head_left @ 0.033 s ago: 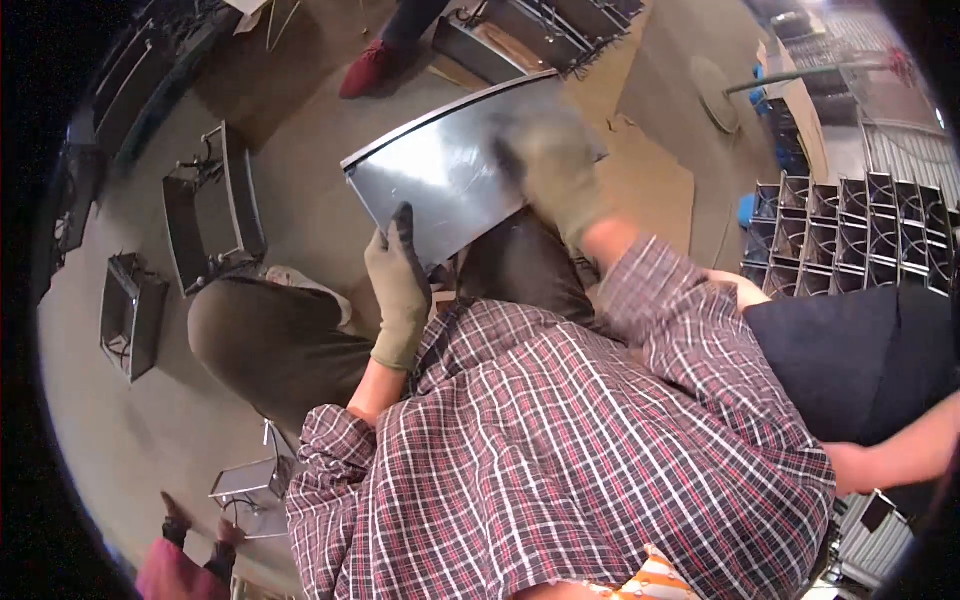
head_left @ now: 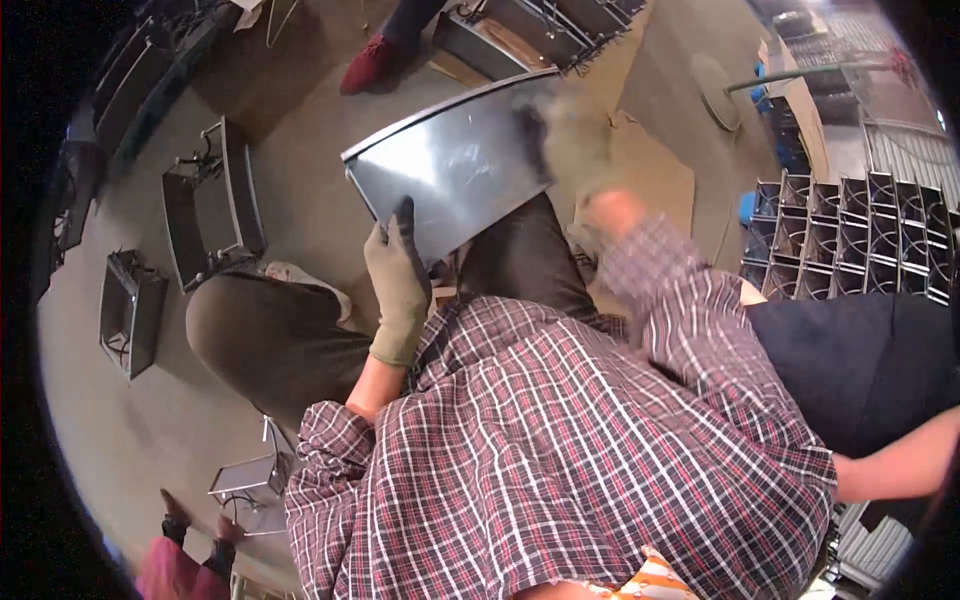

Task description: The person sits down, folds a cloth in their hands, and wipes the surface of a metal piece with the cloth.

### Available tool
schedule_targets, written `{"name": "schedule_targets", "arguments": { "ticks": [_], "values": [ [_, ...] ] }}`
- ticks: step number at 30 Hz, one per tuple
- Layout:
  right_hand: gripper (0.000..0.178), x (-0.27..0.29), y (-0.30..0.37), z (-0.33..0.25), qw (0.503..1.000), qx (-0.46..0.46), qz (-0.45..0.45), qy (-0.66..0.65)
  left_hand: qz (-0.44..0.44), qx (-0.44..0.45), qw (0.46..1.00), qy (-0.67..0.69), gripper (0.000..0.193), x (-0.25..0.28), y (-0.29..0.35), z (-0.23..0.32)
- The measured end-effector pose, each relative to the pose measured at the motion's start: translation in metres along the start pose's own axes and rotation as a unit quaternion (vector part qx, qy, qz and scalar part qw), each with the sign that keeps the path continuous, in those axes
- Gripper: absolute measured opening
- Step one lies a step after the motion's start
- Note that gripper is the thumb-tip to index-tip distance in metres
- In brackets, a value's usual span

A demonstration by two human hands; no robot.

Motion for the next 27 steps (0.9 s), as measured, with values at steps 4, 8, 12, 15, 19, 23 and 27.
{"name": "schedule_targets", "arguments": {
  "ticks": [4,8,12,15,19,23,27],
  "values": [
    [0.028,-0.032,0.053,-0.076,0.973,0.205,-0.006,0.104,-0.026,0.036,0.998,-0.042,0.042,0.022,0.009,-0.029],
    [0.029,-0.025,0.018,-0.032,0.993,0.090,0.021,0.080,-0.032,0.032,0.999,-0.020,0.042,0.026,-0.003,-0.013],
    [0.027,-0.037,0.029,-0.091,0.971,0.183,0.002,0.154,-0.022,0.039,0.999,-0.030,0.042,0.043,-0.006,-0.019],
    [0.029,-0.042,0.046,-0.123,0.955,0.278,0.041,0.098,-0.014,0.045,0.999,-0.002,0.042,0.047,-0.007,-0.025],
    [0.028,-0.047,-0.007,-0.009,0.990,-0.003,-0.020,0.140,-0.047,0.118,0.991,-0.038,0.040,0.038,-0.007,-0.022],
    [0.022,-0.062,0.042,-0.123,0.940,0.328,0.012,0.091,-0.006,0.034,0.999,-0.039,0.039,0.053,-0.009,-0.027],
    [0.030,-0.047,-0.004,-0.050,0.982,0.114,0.037,0.143,-0.039,0.028,0.997,-0.054,0.038,0.040,-0.017,-0.023]
  ]
}}
Point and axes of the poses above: each hand's wrist, its own y-axis away from the middle knuckle, its own x-axis out of the back of the hand, z = x × y, the point moved 8 cm from there along -y, towards the middle knuckle, and after that the axes turned 5 degrees about -y, right-handed, at the moved point
